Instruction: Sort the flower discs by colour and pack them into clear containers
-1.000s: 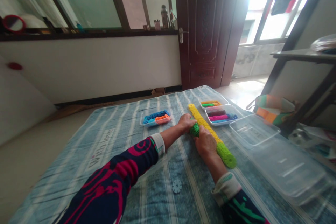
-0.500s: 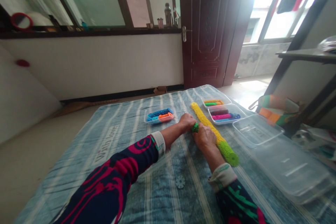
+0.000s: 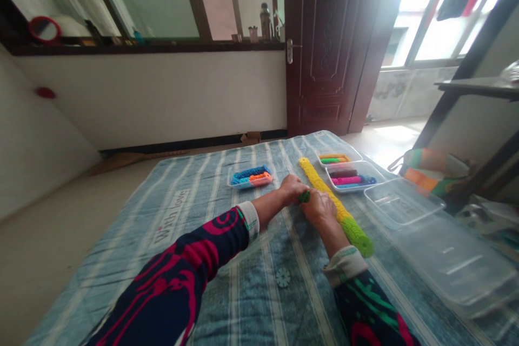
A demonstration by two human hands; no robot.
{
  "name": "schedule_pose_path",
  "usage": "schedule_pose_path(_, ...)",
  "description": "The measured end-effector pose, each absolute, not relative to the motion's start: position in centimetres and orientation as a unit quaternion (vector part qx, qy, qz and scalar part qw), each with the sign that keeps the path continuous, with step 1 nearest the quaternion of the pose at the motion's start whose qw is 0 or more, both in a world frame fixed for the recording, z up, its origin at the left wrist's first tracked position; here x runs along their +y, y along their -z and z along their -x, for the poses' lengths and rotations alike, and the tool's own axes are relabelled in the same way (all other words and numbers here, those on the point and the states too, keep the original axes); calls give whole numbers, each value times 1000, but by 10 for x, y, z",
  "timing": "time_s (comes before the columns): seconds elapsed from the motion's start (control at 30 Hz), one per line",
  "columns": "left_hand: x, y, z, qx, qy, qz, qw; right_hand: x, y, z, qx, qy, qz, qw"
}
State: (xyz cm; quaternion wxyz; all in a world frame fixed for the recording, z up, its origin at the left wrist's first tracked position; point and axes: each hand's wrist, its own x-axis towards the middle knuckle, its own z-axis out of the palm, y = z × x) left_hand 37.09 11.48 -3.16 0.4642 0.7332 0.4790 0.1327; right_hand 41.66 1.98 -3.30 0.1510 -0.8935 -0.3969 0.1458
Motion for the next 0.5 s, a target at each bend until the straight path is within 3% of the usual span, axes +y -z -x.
schedule_pose_path(0.5,110,20,-360,472,-183,-710,490,7,32,-416,-446,-69,874,178)
